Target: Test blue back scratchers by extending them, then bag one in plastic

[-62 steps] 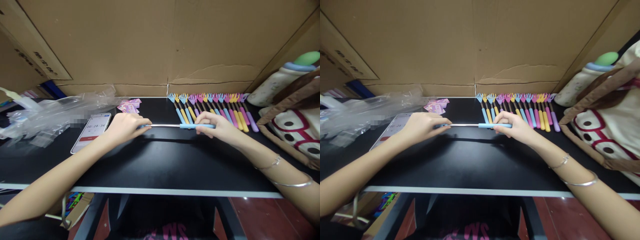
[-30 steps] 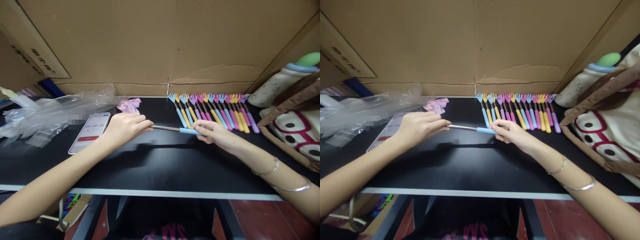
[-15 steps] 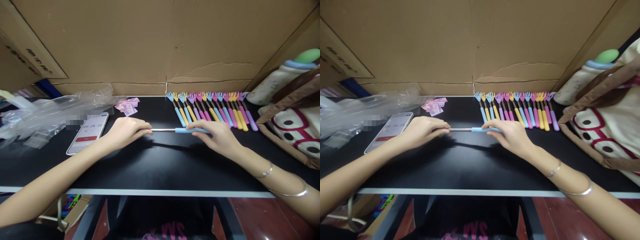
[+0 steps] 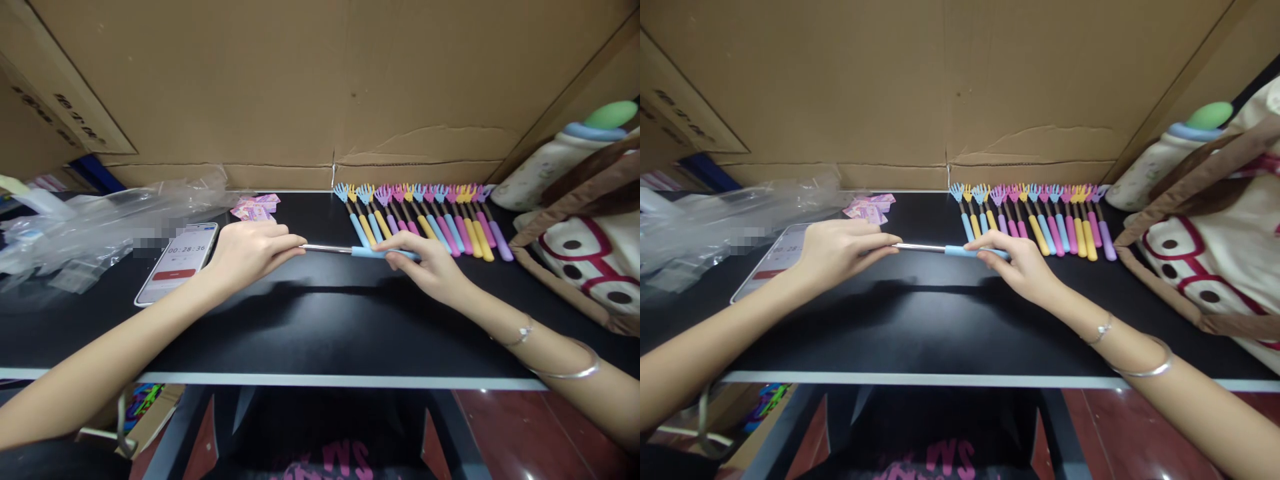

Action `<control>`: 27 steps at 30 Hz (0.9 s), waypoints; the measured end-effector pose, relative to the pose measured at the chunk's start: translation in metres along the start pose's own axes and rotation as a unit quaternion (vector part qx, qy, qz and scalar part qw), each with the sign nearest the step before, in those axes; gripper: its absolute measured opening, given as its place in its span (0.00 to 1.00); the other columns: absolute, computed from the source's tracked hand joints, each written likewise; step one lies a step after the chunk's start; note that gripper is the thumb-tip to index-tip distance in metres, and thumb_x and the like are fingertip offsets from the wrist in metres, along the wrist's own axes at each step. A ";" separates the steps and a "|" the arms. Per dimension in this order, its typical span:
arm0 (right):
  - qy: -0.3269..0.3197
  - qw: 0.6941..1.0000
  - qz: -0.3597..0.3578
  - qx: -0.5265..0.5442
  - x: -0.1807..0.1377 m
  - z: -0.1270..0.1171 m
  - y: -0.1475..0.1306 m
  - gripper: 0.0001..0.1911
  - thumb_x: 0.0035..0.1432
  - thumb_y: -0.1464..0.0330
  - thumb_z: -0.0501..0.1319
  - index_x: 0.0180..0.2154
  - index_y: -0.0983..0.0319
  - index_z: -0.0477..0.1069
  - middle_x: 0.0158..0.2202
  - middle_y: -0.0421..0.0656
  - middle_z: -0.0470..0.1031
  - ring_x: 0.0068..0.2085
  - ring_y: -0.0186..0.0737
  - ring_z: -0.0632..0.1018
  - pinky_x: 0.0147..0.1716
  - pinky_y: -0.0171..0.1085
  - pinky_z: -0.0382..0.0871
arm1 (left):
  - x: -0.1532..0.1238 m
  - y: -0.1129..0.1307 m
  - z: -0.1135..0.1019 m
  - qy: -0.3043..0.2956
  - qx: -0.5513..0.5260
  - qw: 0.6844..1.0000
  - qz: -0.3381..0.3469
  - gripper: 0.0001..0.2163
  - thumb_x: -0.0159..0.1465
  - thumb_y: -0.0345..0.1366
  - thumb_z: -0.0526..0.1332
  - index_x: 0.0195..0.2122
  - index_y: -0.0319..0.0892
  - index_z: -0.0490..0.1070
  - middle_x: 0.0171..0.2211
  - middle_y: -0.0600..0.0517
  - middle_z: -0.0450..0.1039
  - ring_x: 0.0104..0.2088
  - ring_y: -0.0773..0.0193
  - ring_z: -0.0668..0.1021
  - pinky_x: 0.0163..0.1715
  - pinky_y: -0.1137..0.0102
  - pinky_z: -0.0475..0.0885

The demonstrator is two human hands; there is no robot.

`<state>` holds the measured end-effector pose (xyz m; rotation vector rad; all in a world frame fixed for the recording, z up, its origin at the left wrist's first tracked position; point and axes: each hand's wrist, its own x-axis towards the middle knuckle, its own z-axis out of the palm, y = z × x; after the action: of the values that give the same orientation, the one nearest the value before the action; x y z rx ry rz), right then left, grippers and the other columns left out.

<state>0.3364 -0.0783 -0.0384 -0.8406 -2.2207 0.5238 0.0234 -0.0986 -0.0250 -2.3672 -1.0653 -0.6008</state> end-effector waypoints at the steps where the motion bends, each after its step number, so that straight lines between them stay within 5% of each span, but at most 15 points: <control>1: -0.007 0.999 0.010 0.031 0.000 0.001 0.000 0.10 0.65 0.64 0.57 0.42 0.59 0.74 0.30 0.40 0.73 0.28 0.32 0.74 0.30 0.33 0.67 | 0.000 0.000 -0.001 0.010 0.015 1.000 0.012 0.15 0.71 0.43 0.53 0.38 0.48 0.79 0.28 0.52 0.77 0.29 0.66 0.76 0.24 0.70 0.57; 7: -0.081 0.968 0.158 0.178 0.002 0.006 -0.005 0.19 0.63 0.53 0.58 0.41 0.63 0.72 0.24 0.38 0.66 0.24 0.30 0.67 0.23 0.32 0.58 | 0.003 -0.003 -0.002 0.119 0.108 0.980 0.120 0.10 0.69 0.39 0.59 0.32 0.46 0.77 0.20 0.57 0.71 0.22 0.71 0.70 0.22 0.71 0.56; 12: -0.173 0.890 0.294 0.301 0.003 0.003 -0.005 0.23 0.60 0.50 0.60 0.45 0.63 0.69 0.23 0.35 0.65 0.18 0.23 0.53 0.17 0.32 0.41 | 0.004 0.000 -0.005 0.128 0.134 0.971 0.153 0.08 0.68 0.38 0.60 0.33 0.45 0.76 0.20 0.58 0.70 0.22 0.71 0.69 0.22 0.71 0.57; 15: -0.184 0.872 0.320 0.321 0.004 0.001 -0.003 0.25 0.58 0.49 0.61 0.45 0.63 0.68 0.23 0.35 0.64 0.18 0.23 0.52 0.17 0.32 0.38 | 0.004 0.002 -0.006 0.125 0.136 0.970 0.158 0.07 0.67 0.37 0.61 0.33 0.44 0.76 0.19 0.58 0.69 0.22 0.70 0.68 0.22 0.72 0.57; 21: -0.156 0.901 0.301 0.272 0.003 0.004 -0.001 0.26 0.57 0.48 0.61 0.42 0.63 0.70 0.21 0.34 0.61 0.18 0.25 0.54 0.17 0.32 0.41 | 0.002 0.002 -0.002 0.093 0.095 0.981 0.144 0.08 0.68 0.37 0.59 0.34 0.44 0.76 0.21 0.57 0.70 0.23 0.70 0.70 0.22 0.72 0.57; 27: -0.089 0.962 0.194 0.168 0.001 0.006 -0.007 0.20 0.61 0.53 0.58 0.39 0.64 0.72 0.20 0.35 0.62 0.22 0.29 0.64 0.23 0.33 0.57 | 0.001 -0.001 0.003 0.045 0.016 0.994 0.094 0.11 0.69 0.40 0.57 0.35 0.45 0.77 0.22 0.56 0.72 0.24 0.68 0.73 0.20 0.71 0.54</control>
<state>0.3283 -0.0827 -0.0384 -1.0799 -2.0392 1.1681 0.0239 -0.0964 -0.0267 -2.3553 -0.7960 -0.6097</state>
